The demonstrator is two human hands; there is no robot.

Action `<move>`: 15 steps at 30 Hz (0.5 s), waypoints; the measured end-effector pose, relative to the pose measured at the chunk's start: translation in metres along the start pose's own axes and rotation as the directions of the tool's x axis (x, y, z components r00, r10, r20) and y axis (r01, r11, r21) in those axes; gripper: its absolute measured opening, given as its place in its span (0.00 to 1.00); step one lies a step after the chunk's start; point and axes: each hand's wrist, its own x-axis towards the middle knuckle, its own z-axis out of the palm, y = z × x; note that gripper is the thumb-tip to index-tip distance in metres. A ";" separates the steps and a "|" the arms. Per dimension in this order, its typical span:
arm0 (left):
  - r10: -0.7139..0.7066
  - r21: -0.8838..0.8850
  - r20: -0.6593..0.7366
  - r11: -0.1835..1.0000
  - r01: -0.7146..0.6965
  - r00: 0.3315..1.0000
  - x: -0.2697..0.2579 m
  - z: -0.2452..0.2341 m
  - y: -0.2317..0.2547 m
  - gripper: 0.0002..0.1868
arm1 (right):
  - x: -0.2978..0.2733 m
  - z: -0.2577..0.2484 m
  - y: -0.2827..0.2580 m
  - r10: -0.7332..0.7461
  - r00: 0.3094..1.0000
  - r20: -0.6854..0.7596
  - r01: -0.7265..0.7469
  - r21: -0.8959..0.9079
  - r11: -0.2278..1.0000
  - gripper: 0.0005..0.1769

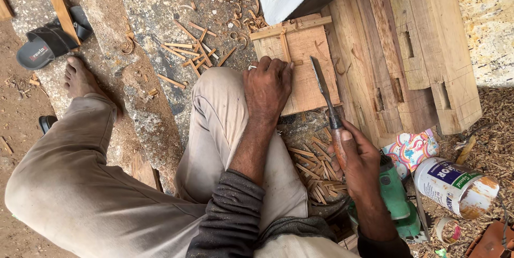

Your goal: The person sits on the ground and uses a chisel to carve a small wooden block, repeatedly striking the tool to remove wood shavings. The person occasionally pauses to clear debris from the work surface.

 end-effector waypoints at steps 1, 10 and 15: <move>-0.015 0.013 0.018 1.000 0.015 1.000 0.000 -0.001 0.001 0.13 | 0.001 0.000 0.000 -0.011 1.000 0.000 0.011 -0.005 1.000 0.27; 0.019 0.132 0.019 0.991 -0.022 1.000 0.001 -0.006 0.006 0.21 | 0.006 -0.001 0.004 -0.070 0.998 -0.008 0.070 -0.038 0.997 0.26; -0.013 0.103 0.050 0.995 0.008 0.999 0.000 -0.008 0.006 0.24 | 0.002 -0.003 0.001 -0.492 0.868 0.067 0.462 -0.473 0.750 0.22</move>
